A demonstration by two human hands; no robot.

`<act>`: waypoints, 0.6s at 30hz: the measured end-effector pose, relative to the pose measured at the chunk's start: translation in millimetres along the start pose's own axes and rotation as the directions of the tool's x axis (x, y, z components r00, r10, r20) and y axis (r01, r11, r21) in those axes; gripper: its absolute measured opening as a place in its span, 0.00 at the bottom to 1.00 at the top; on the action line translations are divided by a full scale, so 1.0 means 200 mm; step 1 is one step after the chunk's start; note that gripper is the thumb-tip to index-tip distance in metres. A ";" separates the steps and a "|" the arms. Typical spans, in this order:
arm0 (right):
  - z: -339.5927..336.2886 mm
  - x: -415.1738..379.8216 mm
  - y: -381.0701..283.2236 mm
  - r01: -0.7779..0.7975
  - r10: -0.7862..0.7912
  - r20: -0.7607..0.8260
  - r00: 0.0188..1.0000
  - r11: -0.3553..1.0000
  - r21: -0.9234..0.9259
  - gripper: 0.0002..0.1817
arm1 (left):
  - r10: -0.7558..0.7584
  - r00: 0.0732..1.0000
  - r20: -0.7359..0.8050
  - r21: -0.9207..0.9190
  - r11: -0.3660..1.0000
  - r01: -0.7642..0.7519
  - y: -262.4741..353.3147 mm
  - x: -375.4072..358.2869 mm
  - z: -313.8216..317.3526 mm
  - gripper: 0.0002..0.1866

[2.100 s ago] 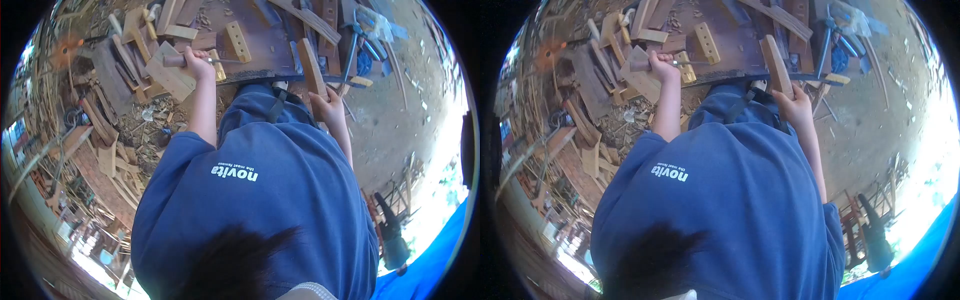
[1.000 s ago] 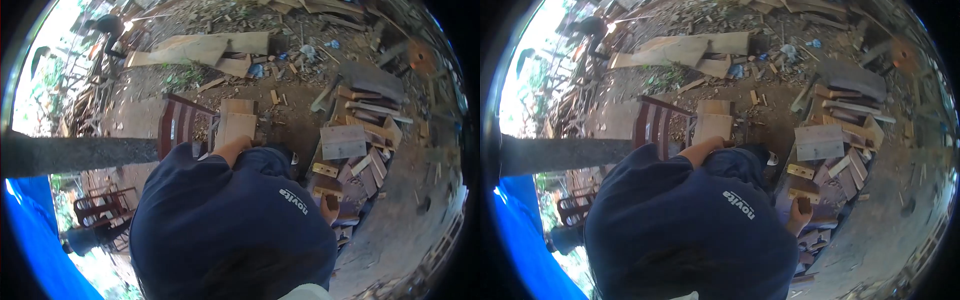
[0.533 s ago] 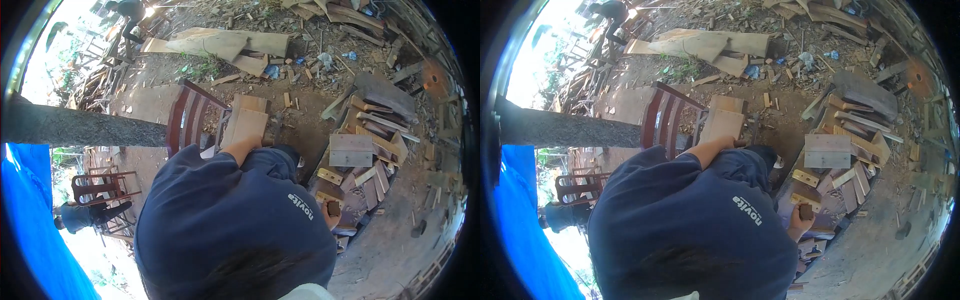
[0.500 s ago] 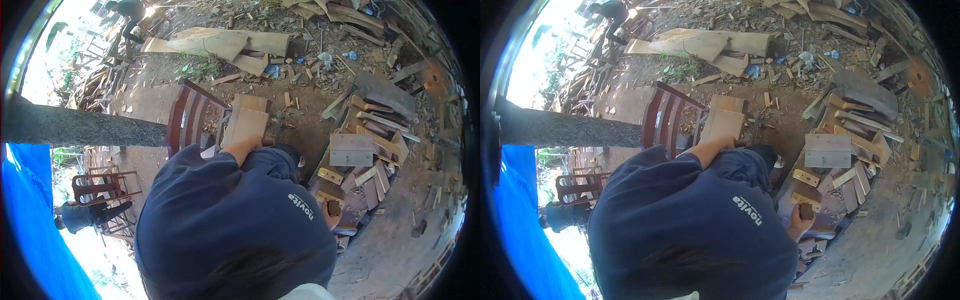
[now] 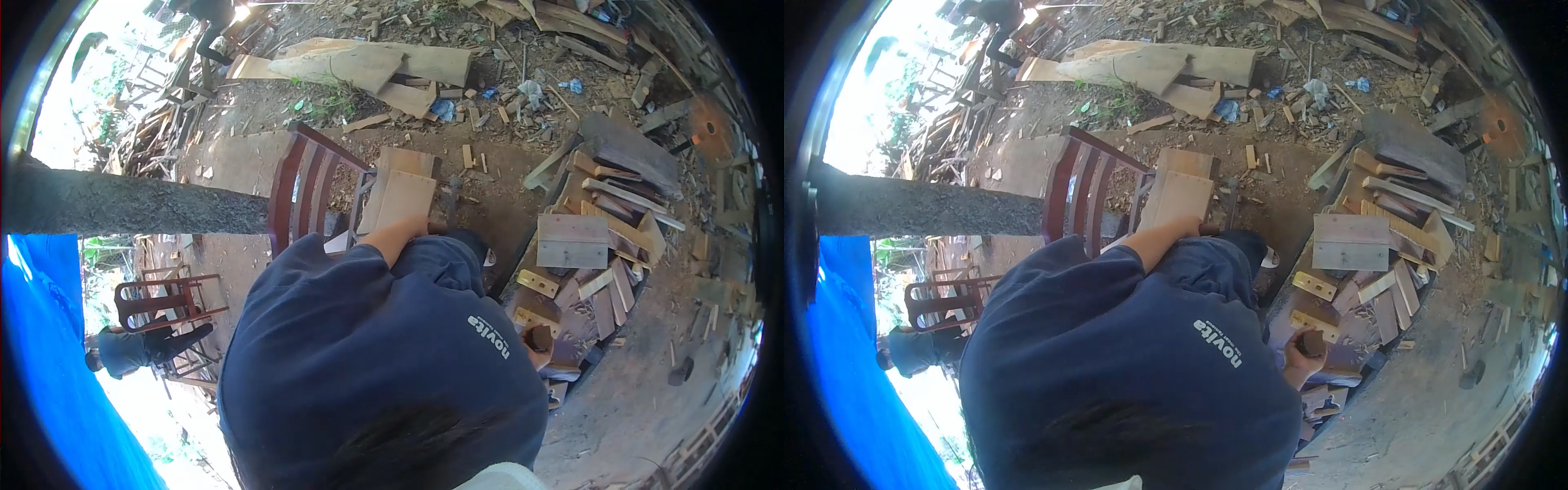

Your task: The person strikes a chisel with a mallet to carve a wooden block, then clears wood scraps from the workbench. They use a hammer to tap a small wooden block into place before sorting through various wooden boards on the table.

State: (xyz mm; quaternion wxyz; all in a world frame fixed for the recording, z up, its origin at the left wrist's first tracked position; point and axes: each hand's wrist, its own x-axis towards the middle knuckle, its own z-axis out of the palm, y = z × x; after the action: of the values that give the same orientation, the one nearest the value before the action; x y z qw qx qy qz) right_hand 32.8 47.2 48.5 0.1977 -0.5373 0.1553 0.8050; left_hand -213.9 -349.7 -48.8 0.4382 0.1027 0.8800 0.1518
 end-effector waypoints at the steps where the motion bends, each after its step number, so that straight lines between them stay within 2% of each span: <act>1: 0.00 -0.03 0.02 0.024 -0.025 -0.027 0.999 0.999 -0.044 0.22 | 0.002 1.000 0.003 -0.007 1.000 -0.002 0.00 -0.01 -0.01 0.31; 5: -0.02 -0.13 0.10 0.135 -0.135 0.009 0.991 0.990 -0.040 0.23 | 0.043 0.999 0.031 0.002 0.999 -0.043 0.02 0.04 -0.02 0.30; 7: -0.09 -0.11 0.05 0.017 -0.017 0.000 1.000 1.000 0.005 0.23 | 0.064 0.997 0.047 0.034 0.997 -0.065 0.03 0.09 -0.03 0.30; 8: -0.12 -0.13 0.02 0.042 -0.042 0.005 0.999 0.998 0.043 0.23 | 0.076 0.995 0.061 0.053 0.995 -0.079 0.05 0.12 -0.04 0.30; 10: -0.18 -0.17 0.01 -0.085 0.073 0.164 0.984 0.994 0.067 0.23 | 0.099 0.992 0.079 0.099 0.989 -0.106 0.09 0.19 -0.05 0.30; 11: -0.19 -0.19 0.00 -0.050 0.040 0.096 0.995 0.992 0.114 0.24 | 0.110 0.990 0.092 0.122 0.985 -0.121 0.10 0.23 -0.06 0.30; 12: -0.21 -0.22 0.00 -0.034 0.018 0.110 0.994 0.988 0.148 0.24 | 0.117 0.988 0.102 0.150 0.980 -0.131 0.12 0.26 -0.06 0.29; 14: -0.26 -0.28 0.00 -0.117 0.078 0.136 0.988 0.945 0.307 0.24 | 0.131 0.984 0.122 0.197 0.968 -0.153 0.15 0.33 -0.07 0.29; 15: -0.29 -0.31 -0.01 -0.106 0.056 0.154 0.986 0.935 0.338 0.24 | 0.133 0.982 0.131 0.225 0.961 -0.160 0.16 0.37 -0.08 0.29; 17: -0.33 -0.38 0.00 -0.226 0.141 0.234 0.962 0.891 0.394 0.24 | 0.137 0.980 0.142 0.276 0.946 -0.172 0.19 0.43 -0.10 0.29; 18: -0.34 -0.42 0.02 -0.222 0.122 0.256 0.959 0.883 0.413 0.24 | 0.132 0.980 0.148 0.301 0.938 -0.172 0.19 0.46 -0.10 0.29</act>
State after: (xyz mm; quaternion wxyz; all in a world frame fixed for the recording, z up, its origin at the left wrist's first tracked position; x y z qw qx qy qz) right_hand 114.2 -0.4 102.2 0.2566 -0.3696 0.3562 0.8189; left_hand -283.1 -288.1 -91.4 0.4580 0.2478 0.8529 0.0375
